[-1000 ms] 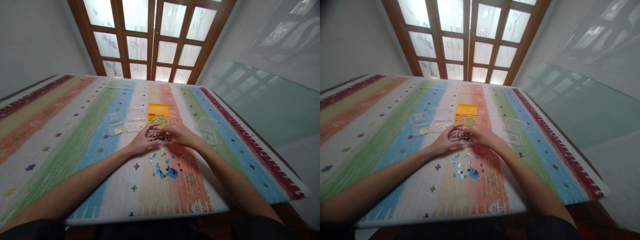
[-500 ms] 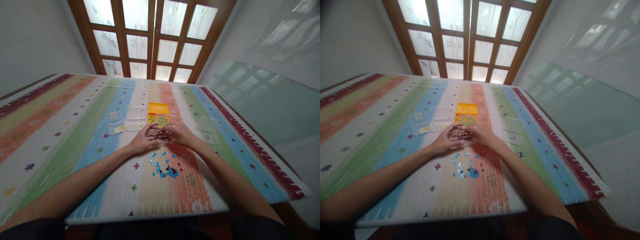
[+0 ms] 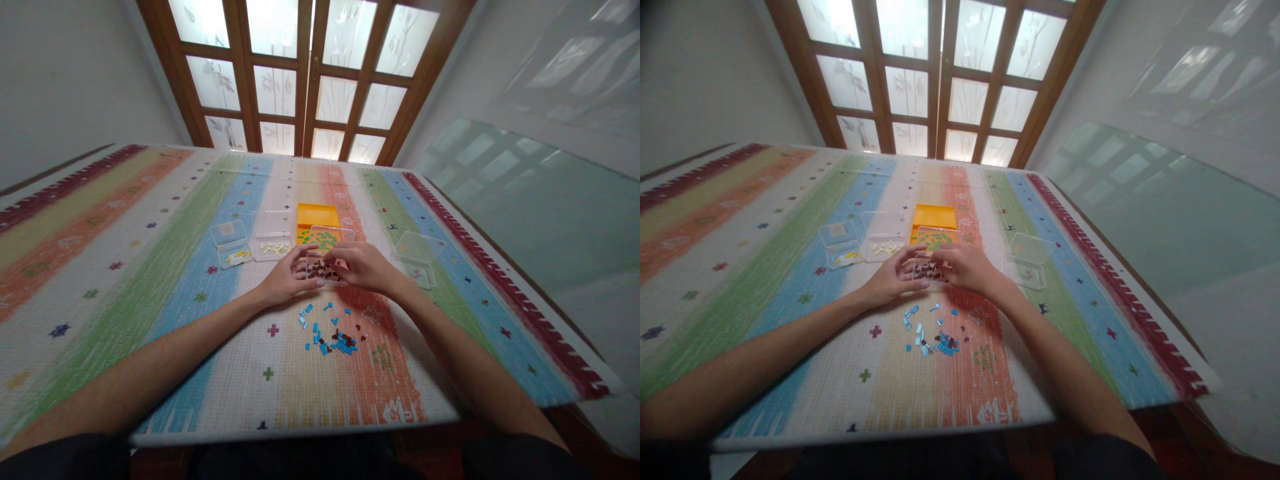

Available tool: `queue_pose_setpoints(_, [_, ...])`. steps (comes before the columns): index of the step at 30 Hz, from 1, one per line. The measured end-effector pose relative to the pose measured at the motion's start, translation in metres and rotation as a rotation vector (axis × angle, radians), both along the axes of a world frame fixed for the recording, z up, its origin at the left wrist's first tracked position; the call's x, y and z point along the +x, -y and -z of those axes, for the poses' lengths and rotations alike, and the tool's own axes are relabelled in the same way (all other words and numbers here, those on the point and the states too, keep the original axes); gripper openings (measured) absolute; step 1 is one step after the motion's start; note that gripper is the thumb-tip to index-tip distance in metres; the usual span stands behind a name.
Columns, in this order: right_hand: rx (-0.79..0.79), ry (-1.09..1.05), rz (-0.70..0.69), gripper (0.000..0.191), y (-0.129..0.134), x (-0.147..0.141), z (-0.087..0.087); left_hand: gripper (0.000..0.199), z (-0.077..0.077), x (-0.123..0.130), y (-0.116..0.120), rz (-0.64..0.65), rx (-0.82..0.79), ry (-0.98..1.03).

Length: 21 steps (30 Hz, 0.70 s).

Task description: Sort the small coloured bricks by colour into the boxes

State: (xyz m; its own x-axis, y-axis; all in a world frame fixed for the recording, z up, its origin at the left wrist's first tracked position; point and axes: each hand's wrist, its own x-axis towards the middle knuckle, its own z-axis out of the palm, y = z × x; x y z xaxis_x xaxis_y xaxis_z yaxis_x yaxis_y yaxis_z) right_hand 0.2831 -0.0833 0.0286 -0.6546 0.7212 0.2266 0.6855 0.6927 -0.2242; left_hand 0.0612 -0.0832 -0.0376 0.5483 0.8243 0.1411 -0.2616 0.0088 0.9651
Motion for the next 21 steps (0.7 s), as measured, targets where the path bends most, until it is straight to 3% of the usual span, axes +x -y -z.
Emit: queue_pose_setpoints(21, [-0.013,0.049,0.046,0.022,0.0018,-0.003,0.0044,0.074,0.0006,0.0002,-0.0005,0.01,0.007,0.008])
